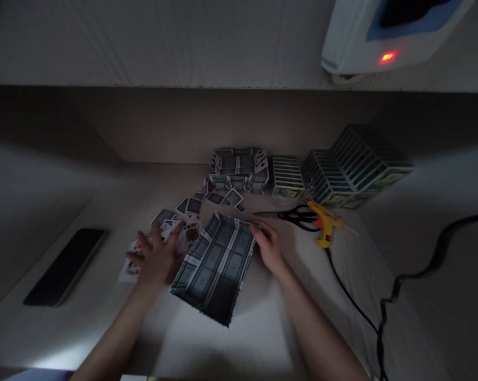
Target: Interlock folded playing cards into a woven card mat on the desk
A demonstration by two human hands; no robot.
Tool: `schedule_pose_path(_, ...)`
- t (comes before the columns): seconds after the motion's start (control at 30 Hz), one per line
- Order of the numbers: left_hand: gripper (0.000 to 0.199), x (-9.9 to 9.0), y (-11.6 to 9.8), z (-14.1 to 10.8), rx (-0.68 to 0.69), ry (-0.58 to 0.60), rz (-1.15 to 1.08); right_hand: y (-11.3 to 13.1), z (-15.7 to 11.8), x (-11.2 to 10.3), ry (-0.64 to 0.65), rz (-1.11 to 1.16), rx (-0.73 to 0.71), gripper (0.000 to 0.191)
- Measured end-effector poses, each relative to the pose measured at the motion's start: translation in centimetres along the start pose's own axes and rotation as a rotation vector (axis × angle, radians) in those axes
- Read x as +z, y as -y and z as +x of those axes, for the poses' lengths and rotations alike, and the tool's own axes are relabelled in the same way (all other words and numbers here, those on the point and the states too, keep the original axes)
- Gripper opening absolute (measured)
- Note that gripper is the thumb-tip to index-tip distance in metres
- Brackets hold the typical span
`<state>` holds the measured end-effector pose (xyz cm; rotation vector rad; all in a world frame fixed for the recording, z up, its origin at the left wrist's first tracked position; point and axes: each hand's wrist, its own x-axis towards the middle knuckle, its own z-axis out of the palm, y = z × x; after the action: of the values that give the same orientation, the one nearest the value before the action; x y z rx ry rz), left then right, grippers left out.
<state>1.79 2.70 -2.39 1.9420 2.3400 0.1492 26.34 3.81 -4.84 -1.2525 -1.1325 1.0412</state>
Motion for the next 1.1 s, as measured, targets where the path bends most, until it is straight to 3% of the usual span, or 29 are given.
schedule_pose_path(0.2,0.058,0.2,-0.3,0.2,0.135,-0.091,0.076,-0.1,0.1,0.0,-0.018,-0.009,-0.006,0.028)
schedule_pose_path(0.37,0.051,-0.9,-0.8,0.9,0.566,-0.056,0.066,0.1,0.1,0.0,-0.002,-0.006,0.009,0.028)
schedule_pose_path(0.43,0.047,-1.2,-0.8,1.2,0.677,-0.028,0.055,0.2,0.1,0.0,0.005,-0.011,0.019,0.03)
schedule_pose_path(0.6,0.042,-1.3,0.6,0.8,0.692,-0.074,0.079,0.5,0.1,0.0,0.025,-0.047,0.014,0.033)
schedule_pose_path(0.73,0.045,-1.5,2.4,-0.6,0.579,-0.135,0.085,0.3,0.1,0.0,0.015,-0.047,0.025,0.033)
schedule_pose_path(0.8,0.058,-1.7,3.3,-1.2,0.359,-0.222,0.056,0.2,0.1,0.0,0.03,-0.04,0.03,0.034)
schedule_pose_path(0.87,0.08,-1.8,4.0,-1.5,0.047,-0.29,0.005,0.2,0.1,-0.1,0.03,-0.038,0.031,0.033)
schedule_pose_path(0.97,0.102,-1.5,4.6,-1.1,-0.258,-0.196,-0.065,0.4,0.1,0.0,0.034,-0.039,0.034,0.033)
schedule_pose_path(1.1,0.109,-0.5,3.3,-0.1,-0.241,-0.078,-0.113,0.5,0.0,0.0,0.029,-0.046,0.034,0.033)
